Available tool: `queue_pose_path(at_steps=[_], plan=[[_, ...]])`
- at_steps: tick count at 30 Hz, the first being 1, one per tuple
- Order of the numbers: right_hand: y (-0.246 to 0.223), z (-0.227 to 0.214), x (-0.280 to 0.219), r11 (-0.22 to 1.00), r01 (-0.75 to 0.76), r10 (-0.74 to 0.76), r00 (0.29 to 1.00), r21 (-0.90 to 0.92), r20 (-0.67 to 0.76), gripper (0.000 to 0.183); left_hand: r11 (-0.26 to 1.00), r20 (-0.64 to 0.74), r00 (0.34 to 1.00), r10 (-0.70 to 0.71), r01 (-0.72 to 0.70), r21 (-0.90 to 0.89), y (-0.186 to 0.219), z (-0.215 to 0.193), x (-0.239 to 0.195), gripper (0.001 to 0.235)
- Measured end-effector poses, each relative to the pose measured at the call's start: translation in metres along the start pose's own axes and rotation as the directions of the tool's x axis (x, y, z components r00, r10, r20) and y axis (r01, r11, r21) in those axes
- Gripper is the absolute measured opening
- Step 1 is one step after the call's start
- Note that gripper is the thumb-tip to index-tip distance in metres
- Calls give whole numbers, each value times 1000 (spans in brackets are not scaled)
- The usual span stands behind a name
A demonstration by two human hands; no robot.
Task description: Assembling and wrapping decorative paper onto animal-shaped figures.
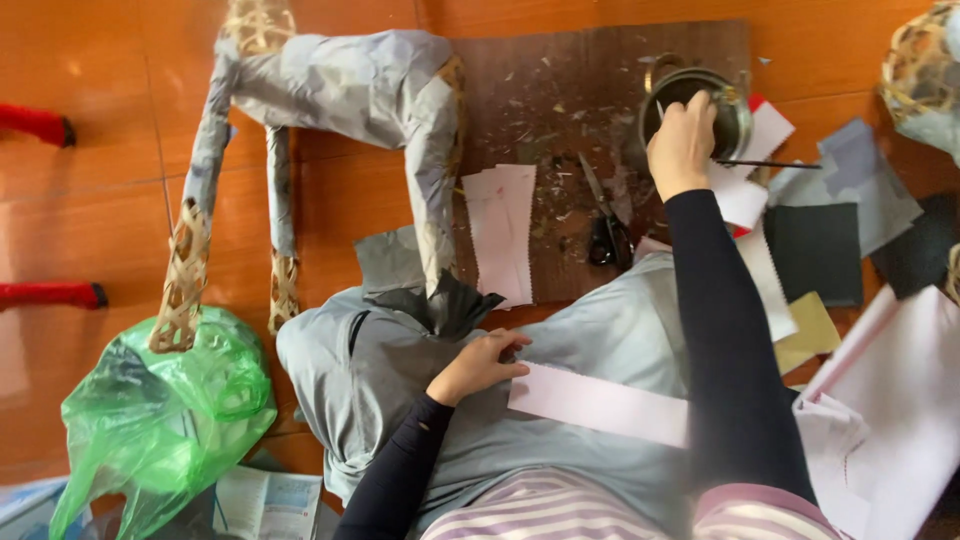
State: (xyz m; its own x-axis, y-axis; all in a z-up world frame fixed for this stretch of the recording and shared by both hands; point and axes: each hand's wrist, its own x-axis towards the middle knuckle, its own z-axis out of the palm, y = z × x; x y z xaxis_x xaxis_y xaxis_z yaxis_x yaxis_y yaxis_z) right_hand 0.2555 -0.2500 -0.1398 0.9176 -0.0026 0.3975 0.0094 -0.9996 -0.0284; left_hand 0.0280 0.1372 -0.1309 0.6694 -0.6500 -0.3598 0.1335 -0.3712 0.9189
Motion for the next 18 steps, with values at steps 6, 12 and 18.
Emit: queue_pose_path(at_steps=[6,12,18], plan=[[5,61,-4,839,-509,330,757,192,564,20,999,-9,999,-43,43,-11,-5,3,-3,46],[-11,-3,-28,868,-365,152,841,336,519,40,997,-123,989,76,-74,24,-12,7,-7,35],[-93,-109,-87,803,-210,-24,924,558,381,53,978,-161,984,-79,45,-205,2,-6,-49,30]])
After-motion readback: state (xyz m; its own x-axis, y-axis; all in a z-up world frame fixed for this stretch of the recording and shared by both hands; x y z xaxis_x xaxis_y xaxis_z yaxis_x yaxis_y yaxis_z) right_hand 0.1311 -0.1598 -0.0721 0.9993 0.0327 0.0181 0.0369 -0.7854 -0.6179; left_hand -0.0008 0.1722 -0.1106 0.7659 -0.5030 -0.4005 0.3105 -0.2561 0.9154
